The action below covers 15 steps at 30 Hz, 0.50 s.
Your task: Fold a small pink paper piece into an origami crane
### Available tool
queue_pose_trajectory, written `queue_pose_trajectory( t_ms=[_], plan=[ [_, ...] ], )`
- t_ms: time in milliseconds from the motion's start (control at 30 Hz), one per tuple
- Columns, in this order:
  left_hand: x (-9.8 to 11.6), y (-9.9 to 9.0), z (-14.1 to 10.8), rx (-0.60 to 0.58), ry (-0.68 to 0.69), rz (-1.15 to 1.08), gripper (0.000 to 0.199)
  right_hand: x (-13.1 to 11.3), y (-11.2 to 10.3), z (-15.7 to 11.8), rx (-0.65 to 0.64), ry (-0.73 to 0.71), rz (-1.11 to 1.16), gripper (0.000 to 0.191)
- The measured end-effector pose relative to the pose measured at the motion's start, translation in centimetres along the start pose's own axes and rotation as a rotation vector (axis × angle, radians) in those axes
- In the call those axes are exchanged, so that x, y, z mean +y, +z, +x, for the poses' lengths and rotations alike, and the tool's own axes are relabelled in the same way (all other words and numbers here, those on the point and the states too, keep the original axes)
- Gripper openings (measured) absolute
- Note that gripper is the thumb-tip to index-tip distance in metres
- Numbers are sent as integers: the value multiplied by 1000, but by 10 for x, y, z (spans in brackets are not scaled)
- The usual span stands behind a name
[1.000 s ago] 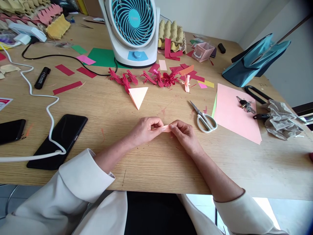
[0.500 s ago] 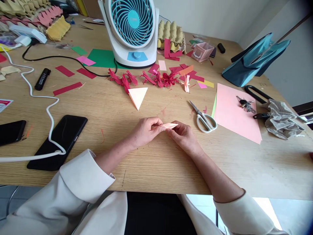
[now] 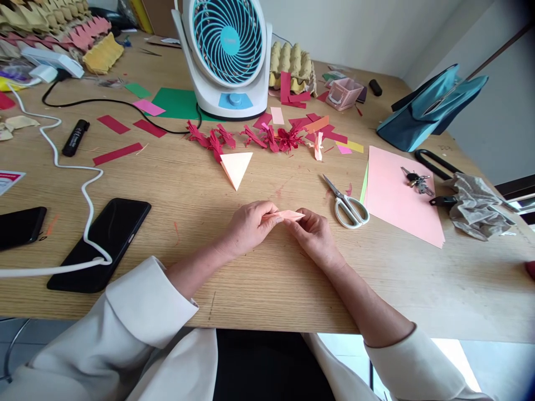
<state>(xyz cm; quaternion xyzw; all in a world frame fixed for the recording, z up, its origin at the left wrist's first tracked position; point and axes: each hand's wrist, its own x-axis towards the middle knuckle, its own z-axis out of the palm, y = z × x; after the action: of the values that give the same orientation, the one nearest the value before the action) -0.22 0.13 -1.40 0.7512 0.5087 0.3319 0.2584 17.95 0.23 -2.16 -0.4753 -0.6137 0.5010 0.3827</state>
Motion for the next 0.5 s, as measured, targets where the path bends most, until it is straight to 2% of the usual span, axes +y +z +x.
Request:
queue_pose_trajectory(
  t_ms=[267, 367, 500],
  plan=[
    [0, -2, 0, 14, -14, 23, 22, 1, -2, 0, 12, 8, 31, 38],
    [-7, -5, 2, 26, -29, 23, 23, 4, -8, 2, 75, 12, 83, 35],
    [-15, -7, 5, 47, -55, -27, 26, -4, -14, 1, 184, -68, 117, 30]
  ],
)
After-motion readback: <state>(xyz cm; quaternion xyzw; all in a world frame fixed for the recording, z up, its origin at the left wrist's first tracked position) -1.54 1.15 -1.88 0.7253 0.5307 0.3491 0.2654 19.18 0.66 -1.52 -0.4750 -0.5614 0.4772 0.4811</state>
